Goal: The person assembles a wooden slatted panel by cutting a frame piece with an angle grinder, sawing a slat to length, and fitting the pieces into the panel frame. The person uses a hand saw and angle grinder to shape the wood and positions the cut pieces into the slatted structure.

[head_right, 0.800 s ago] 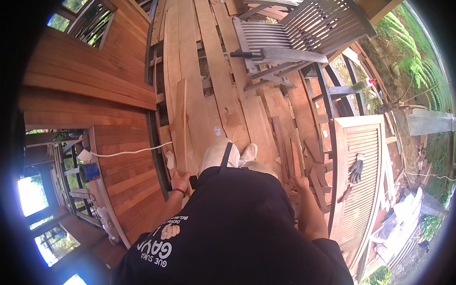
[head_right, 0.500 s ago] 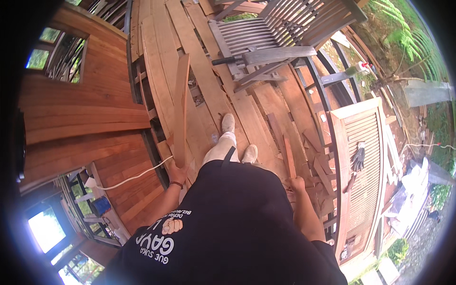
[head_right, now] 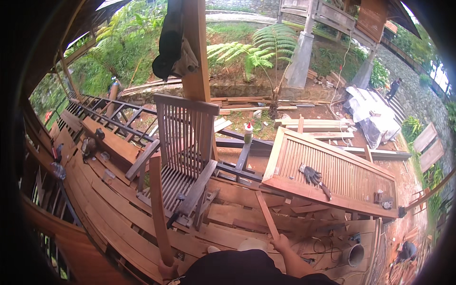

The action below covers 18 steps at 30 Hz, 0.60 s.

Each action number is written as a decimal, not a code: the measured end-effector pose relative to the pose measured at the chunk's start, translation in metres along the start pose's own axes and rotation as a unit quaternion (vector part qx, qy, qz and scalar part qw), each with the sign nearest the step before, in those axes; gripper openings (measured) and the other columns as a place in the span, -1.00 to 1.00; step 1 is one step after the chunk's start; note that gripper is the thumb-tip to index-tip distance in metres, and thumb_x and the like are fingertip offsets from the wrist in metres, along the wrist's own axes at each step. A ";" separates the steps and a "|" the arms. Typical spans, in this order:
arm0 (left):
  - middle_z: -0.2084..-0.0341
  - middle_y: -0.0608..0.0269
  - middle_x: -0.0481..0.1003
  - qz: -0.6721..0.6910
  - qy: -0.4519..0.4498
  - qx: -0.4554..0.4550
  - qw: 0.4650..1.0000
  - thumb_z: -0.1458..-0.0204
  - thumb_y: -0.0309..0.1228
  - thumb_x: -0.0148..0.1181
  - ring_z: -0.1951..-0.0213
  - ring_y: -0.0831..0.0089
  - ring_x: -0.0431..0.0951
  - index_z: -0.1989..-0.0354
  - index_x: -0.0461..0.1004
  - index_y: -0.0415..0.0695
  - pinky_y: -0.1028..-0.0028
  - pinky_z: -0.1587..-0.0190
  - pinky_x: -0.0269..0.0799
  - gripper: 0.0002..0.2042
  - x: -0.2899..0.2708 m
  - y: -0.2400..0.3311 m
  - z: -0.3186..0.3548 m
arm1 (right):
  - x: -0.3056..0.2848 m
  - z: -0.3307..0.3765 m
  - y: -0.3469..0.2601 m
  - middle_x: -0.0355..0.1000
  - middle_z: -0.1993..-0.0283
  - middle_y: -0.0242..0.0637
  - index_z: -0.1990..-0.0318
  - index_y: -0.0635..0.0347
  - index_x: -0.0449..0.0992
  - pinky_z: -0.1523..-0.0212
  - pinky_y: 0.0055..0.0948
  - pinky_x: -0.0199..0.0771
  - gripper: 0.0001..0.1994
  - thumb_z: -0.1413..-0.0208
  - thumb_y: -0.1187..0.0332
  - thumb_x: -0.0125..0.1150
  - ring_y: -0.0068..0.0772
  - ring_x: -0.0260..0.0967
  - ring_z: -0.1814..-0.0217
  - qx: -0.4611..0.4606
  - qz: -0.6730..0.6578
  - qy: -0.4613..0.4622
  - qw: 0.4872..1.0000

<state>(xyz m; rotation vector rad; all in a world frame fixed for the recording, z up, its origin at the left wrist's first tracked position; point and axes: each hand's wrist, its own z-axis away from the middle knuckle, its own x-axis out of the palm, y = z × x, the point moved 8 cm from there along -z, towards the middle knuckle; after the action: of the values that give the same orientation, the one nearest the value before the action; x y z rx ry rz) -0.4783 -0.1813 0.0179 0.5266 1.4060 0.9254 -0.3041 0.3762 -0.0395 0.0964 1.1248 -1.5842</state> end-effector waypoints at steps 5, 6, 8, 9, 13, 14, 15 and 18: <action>0.38 -0.03 0.55 -0.165 -0.028 0.084 0.982 0.48 -0.10 0.49 0.25 0.10 0.61 0.24 0.41 -0.25 0.21 0.20 0.49 -0.37 0.035 0.019 -0.083 | 0.017 -0.012 0.033 0.52 0.37 0.02 0.23 0.49 0.44 0.49 -0.31 0.59 -0.59 0.16 0.32 0.39 -0.24 0.54 0.52 -0.010 0.076 0.037 0.996; 0.37 -0.02 0.55 -0.175 -0.035 0.095 0.979 0.48 -0.11 0.49 0.25 0.09 0.60 0.23 0.41 -0.25 0.21 0.20 0.49 -0.37 0.048 0.027 -0.094 | 0.017 -0.013 0.033 0.52 0.36 0.03 0.20 0.49 0.45 0.47 -0.32 0.59 -0.57 0.16 0.30 0.39 -0.24 0.54 0.52 0.001 0.085 0.030 0.996; 0.35 -0.02 0.55 -0.176 -0.055 0.116 0.976 0.47 -0.12 0.50 0.24 0.09 0.60 0.22 0.41 -0.24 0.22 0.19 0.49 -0.37 0.077 0.052 -0.102 | 0.010 -0.004 0.043 0.53 0.37 0.03 0.15 0.49 0.46 0.44 -0.32 0.59 -0.53 0.15 0.27 0.40 -0.24 0.55 0.51 0.044 0.086 -0.007 0.995; 0.35 -0.02 0.55 -0.177 -0.071 0.127 0.974 0.46 -0.12 0.50 0.23 0.08 0.60 0.21 0.41 -0.24 0.22 0.18 0.48 -0.37 0.093 0.063 -0.100 | 0.003 0.003 0.055 0.53 0.38 0.02 0.13 0.48 0.46 0.43 -0.32 0.60 -0.51 0.15 0.25 0.40 -0.25 0.55 0.50 0.076 0.081 -0.035 0.993; 0.32 -0.02 0.55 -0.184 -0.129 0.164 0.960 0.45 -0.14 0.52 0.22 0.07 0.59 0.18 0.42 -0.23 0.23 0.16 0.48 -0.37 0.152 0.103 -0.085 | -0.015 0.023 0.110 0.54 0.43 -0.06 0.14 0.47 0.51 0.38 -0.33 0.60 -0.48 0.15 0.17 0.44 -0.28 0.56 0.48 0.104 0.073 -0.010 0.992; 0.31 -0.02 0.55 -0.184 -0.137 0.171 0.958 0.44 -0.15 0.53 0.21 0.07 0.59 0.17 0.42 -0.23 0.24 0.15 0.47 -0.36 0.162 0.108 -0.080 | -0.017 0.024 0.122 0.54 0.44 -0.07 0.15 0.43 0.52 0.38 -0.33 0.60 -0.49 0.14 0.15 0.45 -0.27 0.57 0.48 0.128 0.076 -0.019 0.989; 0.30 -0.02 0.55 -0.190 -0.144 0.179 0.955 0.44 -0.15 0.53 0.21 0.07 0.59 0.16 0.42 -0.23 0.24 0.15 0.47 -0.36 0.170 0.112 -0.078 | -0.018 0.028 0.129 0.54 0.44 -0.08 0.15 0.40 0.53 0.38 -0.32 0.60 -0.49 0.14 0.12 0.46 -0.27 0.57 0.47 0.153 0.075 -0.028 0.985; 0.29 -0.02 0.55 -0.184 -0.190 0.181 0.947 0.41 -0.18 0.53 0.20 0.06 0.58 0.14 0.43 -0.22 0.24 0.14 0.47 -0.38 0.190 0.125 -0.067 | -0.024 0.029 0.141 0.54 0.46 -0.10 0.21 0.33 0.57 0.37 -0.33 0.60 -0.53 0.12 0.07 0.45 -0.25 0.57 0.47 0.187 0.080 -0.065 0.977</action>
<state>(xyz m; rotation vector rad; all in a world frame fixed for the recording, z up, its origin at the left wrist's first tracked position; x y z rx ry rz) -0.5881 0.0280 -0.0053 0.6483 1.2624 0.2428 -0.1686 0.3861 -0.0937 0.3201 0.6898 -1.6144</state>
